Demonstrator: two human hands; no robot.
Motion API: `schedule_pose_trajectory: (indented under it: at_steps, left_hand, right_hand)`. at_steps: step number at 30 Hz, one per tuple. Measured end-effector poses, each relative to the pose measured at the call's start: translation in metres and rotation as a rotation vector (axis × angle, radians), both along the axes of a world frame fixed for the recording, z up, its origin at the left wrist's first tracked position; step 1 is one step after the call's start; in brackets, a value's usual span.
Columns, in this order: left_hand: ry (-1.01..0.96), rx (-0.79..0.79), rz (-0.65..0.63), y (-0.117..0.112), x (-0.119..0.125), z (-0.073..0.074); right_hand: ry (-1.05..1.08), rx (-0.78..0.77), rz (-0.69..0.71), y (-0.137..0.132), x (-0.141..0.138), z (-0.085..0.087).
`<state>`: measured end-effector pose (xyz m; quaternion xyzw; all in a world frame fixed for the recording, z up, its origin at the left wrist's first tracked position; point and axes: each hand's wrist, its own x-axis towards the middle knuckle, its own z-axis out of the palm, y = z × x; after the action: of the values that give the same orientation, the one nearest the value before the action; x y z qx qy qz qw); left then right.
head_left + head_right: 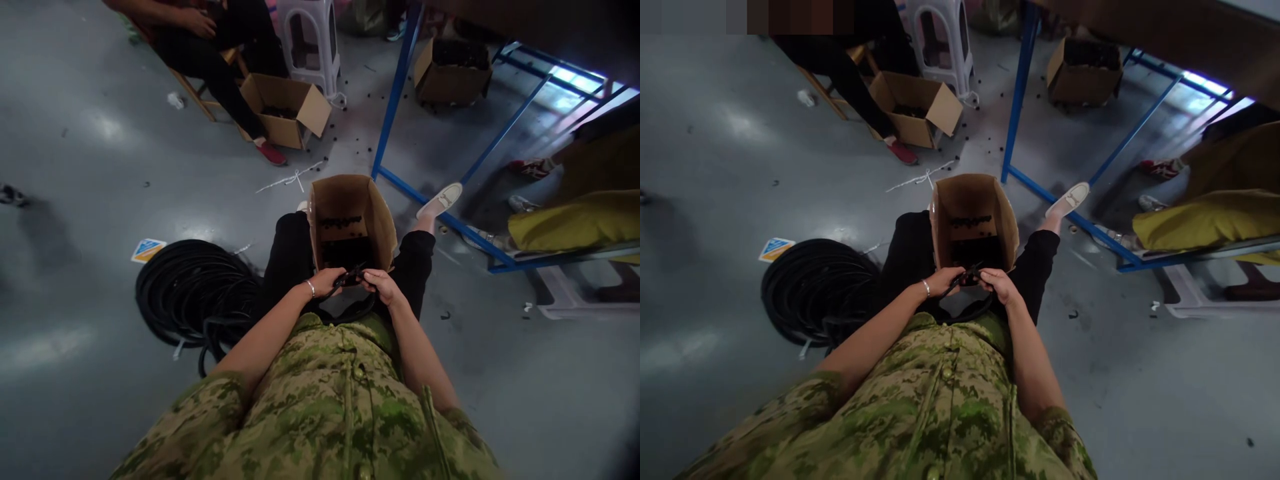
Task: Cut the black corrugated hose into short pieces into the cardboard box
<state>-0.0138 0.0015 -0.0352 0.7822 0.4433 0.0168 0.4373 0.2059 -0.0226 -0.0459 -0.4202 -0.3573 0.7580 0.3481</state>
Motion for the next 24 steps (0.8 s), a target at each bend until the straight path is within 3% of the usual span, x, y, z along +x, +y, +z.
schedule_pose_trajectory:
  at_steps: [11,18,24]
  left_hand:
    - [0.139,0.062,-0.088,0.000,0.002,0.007]
    - [0.329,0.244,-0.040,-0.003,0.007,0.008]
    - [0.352,0.208,0.093,-0.001,0.012,-0.007]
  right_hand:
    - [0.073,-0.167,0.039,0.000,0.002,-0.006]
    - [0.114,-0.197,0.006,0.005,0.005,-0.013]
    - [-0.027,-0.082,-0.106,0.004,-0.004,-0.013]
